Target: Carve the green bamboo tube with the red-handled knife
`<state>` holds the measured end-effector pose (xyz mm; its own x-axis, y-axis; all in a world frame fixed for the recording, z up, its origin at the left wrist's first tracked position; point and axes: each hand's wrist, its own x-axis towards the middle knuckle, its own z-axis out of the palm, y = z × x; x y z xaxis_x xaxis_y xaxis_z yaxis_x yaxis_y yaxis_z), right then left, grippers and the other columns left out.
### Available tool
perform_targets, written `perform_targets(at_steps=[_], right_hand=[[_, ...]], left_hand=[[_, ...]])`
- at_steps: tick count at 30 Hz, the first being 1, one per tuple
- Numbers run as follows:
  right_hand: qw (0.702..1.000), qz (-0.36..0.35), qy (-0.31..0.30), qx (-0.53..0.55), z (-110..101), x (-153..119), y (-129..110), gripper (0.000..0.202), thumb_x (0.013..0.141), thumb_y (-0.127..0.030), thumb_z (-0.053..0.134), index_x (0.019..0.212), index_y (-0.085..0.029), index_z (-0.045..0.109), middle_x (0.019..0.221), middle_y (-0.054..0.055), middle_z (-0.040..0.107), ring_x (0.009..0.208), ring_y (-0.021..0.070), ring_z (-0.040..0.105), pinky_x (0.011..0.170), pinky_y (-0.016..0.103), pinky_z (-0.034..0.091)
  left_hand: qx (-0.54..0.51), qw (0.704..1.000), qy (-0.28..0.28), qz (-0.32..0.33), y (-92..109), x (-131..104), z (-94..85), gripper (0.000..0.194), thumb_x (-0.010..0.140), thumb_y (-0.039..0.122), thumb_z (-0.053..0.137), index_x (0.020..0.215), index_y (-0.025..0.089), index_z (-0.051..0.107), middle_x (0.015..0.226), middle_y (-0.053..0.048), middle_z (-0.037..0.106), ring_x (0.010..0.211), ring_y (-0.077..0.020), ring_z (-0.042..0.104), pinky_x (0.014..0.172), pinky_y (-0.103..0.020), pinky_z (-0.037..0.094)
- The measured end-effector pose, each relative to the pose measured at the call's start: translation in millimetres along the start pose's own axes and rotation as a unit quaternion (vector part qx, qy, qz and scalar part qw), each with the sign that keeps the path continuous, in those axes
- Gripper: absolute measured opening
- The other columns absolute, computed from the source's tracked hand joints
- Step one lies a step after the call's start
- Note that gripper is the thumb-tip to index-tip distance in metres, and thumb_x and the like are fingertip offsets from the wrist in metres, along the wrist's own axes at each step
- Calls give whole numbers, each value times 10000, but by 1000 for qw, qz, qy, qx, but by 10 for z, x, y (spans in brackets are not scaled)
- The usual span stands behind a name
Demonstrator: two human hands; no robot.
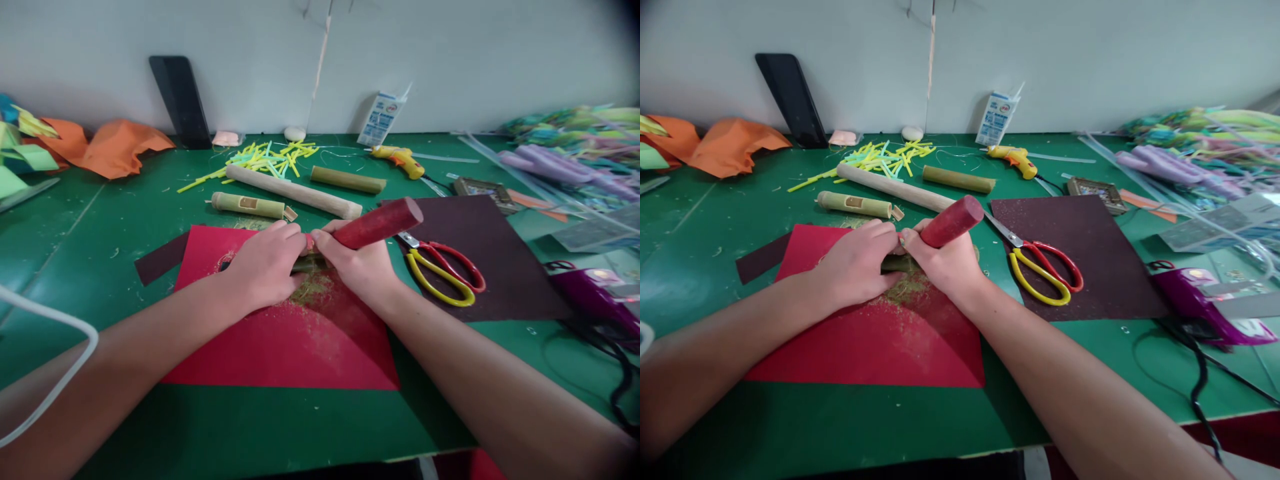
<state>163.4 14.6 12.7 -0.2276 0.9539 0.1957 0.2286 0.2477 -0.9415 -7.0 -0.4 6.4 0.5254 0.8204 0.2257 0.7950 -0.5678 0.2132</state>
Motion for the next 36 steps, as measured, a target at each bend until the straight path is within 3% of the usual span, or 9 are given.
perform_targets(at_steps=[16,22,36], right_hand=[[1000,-23,-1,13,8,-8,34,264,813,-314,649,593,-188,574,516,-52,480,493,77,391,471,259,305],[998,-45,37,10,44,-19,26,270,817,-307,640,587,-190,560,537,-50,472,512,75,393,472,250,304],[999,-27,24,-3,64,-5,55,255,796,-296,623,576,-191,549,548,-43,483,518,80,387,495,264,314]], left_hand=[[3,1000,-2,-6,12,3,-10,136,810,240,687,880,165,597,911,-66,600,931,-265,571,717,-372,463],[6,1000,-6,-2,8,4,2,124,815,237,673,883,159,603,922,-74,607,923,-270,576,736,-394,473],[11,1000,-2,-2,12,11,-4,125,813,235,666,889,160,601,927,-81,619,945,-275,588,727,-388,489]])
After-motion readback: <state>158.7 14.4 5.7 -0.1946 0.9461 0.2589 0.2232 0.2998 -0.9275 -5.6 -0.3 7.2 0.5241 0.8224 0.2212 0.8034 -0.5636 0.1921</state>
